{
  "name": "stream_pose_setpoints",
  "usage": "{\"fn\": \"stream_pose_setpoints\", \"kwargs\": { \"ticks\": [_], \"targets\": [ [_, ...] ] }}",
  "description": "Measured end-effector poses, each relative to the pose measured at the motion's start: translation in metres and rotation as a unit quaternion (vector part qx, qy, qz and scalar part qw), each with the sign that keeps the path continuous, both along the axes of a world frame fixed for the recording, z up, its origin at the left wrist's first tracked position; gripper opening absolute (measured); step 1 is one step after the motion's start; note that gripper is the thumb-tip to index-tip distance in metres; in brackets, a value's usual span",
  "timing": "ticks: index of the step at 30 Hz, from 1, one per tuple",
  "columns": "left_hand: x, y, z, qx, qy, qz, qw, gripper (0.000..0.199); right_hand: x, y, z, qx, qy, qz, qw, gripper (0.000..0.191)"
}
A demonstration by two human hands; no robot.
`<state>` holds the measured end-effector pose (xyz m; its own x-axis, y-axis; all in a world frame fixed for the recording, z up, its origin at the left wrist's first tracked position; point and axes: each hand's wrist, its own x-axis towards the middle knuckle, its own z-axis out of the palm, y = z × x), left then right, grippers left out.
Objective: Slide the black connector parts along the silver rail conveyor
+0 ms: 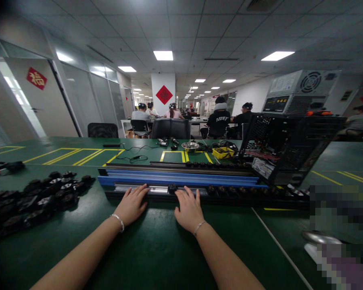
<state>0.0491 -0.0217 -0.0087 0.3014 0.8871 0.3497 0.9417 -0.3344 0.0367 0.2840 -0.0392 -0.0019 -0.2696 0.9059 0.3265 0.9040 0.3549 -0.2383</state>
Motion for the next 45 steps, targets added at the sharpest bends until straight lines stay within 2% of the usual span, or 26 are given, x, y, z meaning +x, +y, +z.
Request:
{"fn": "stream_pose_setpoints", "kwargs": {
  "ticks": [8,14,26,37,45],
  "targets": [
    [0.010,-0.004,0.006,-0.016,-0.032,-0.074,0.997,0.052,-0.001,0.001,-0.001,-0.004,-0.015,0.005,1.000,0.053],
    [0.017,-0.008,0.007,-0.023,-0.015,-0.091,0.995,0.054,-0.002,0.001,-0.003,0.001,-0.019,0.011,1.000,0.053],
    [0.033,-0.013,0.001,-0.020,0.052,-0.071,0.996,0.073,-0.004,0.002,-0.004,0.009,-0.033,0.020,0.999,0.055],
    [0.042,-0.013,-0.003,-0.005,0.083,-0.054,0.995,0.077,-0.005,0.004,-0.006,0.012,-0.063,0.024,0.998,0.055],
    [0.054,-0.013,-0.005,-0.025,0.102,-0.020,0.994,0.080,-0.006,0.006,-0.010,0.024,-0.047,0.038,0.998,0.057]
  ]
}}
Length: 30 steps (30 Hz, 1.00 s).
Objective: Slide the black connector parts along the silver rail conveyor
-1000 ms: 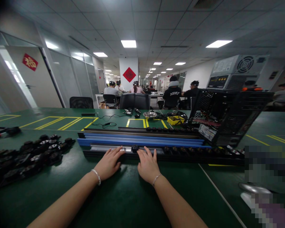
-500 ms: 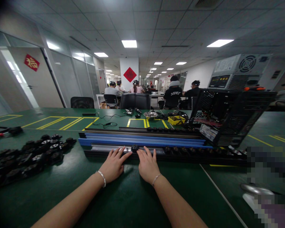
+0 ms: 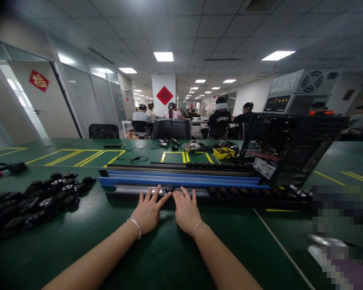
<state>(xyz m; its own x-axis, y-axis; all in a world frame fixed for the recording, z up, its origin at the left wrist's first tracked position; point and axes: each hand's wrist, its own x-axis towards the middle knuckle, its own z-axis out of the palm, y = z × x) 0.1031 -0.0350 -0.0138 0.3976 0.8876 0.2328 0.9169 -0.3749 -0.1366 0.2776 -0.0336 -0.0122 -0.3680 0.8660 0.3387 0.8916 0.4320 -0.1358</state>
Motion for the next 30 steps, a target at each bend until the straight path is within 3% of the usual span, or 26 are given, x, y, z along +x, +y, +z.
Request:
{"fn": "stream_pose_setpoints", "kwargs": {
  "ticks": [17,30],
  "targets": [
    [0.020,0.004,0.010,-0.043,-0.001,0.060,0.997,0.089,0.002,0.001,0.001,-0.013,0.001,0.021,1.000,0.059],
    [0.035,0.006,0.016,-0.045,-0.004,0.103,0.994,0.081,0.005,0.005,0.001,-0.021,0.017,0.035,0.999,0.057]
  ]
}}
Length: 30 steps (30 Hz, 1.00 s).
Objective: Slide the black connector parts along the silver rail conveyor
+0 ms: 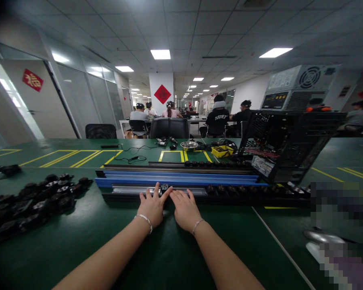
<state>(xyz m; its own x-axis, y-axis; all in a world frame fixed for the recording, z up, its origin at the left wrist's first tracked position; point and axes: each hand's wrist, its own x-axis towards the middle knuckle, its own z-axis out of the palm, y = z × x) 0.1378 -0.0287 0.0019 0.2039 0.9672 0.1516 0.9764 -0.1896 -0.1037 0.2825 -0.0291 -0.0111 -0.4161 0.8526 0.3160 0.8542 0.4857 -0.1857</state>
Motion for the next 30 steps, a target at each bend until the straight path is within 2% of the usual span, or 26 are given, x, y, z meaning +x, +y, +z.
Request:
{"fn": "stream_pose_setpoints", "kwargs": {
  "ticks": [4,8,17,30],
  "targets": [
    [0.001,0.000,-0.007,0.025,-0.022,-0.005,0.999,0.065,-0.003,-0.004,0.002,0.026,0.009,-0.013,1.000,0.053],
    [0.000,-0.002,-0.012,0.035,-0.037,-0.009,0.999,0.060,-0.004,-0.004,0.002,0.030,0.015,-0.021,0.999,0.050],
    [-0.003,-0.002,-0.014,0.055,-0.043,-0.014,0.997,0.056,0.004,0.002,-0.004,0.046,-0.003,-0.134,0.990,0.053],
    [-0.008,-0.004,-0.009,0.058,-0.055,0.000,0.997,0.056,0.005,0.001,-0.004,0.045,-0.015,-0.130,0.990,0.048]
  ]
}}
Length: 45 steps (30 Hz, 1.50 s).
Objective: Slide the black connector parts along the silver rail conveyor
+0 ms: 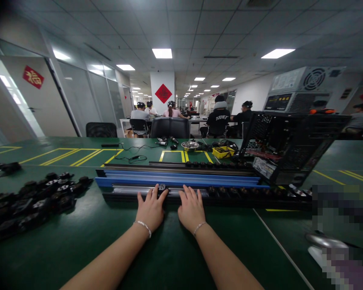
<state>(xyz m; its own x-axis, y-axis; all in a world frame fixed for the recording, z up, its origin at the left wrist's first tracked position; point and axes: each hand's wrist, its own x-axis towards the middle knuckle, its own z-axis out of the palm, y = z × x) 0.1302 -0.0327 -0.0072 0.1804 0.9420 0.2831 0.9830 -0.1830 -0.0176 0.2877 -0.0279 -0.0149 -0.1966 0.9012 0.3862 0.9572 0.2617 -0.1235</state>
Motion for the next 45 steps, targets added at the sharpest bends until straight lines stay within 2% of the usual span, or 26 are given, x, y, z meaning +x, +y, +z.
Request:
{"fn": "stream_pose_setpoints", "kwargs": {
  "ticks": [18,45],
  "targets": [
    [-0.0051,0.0038,-0.0049,0.035,0.002,0.003,0.999,0.053,0.0004,-0.0001,-0.0007,0.005,0.005,0.003,1.000,0.046],
    [-0.0098,0.0034,-0.0012,0.041,0.007,0.062,0.997,0.059,0.0006,0.0001,-0.0014,0.014,0.013,0.004,1.000,0.045]
  ]
}}
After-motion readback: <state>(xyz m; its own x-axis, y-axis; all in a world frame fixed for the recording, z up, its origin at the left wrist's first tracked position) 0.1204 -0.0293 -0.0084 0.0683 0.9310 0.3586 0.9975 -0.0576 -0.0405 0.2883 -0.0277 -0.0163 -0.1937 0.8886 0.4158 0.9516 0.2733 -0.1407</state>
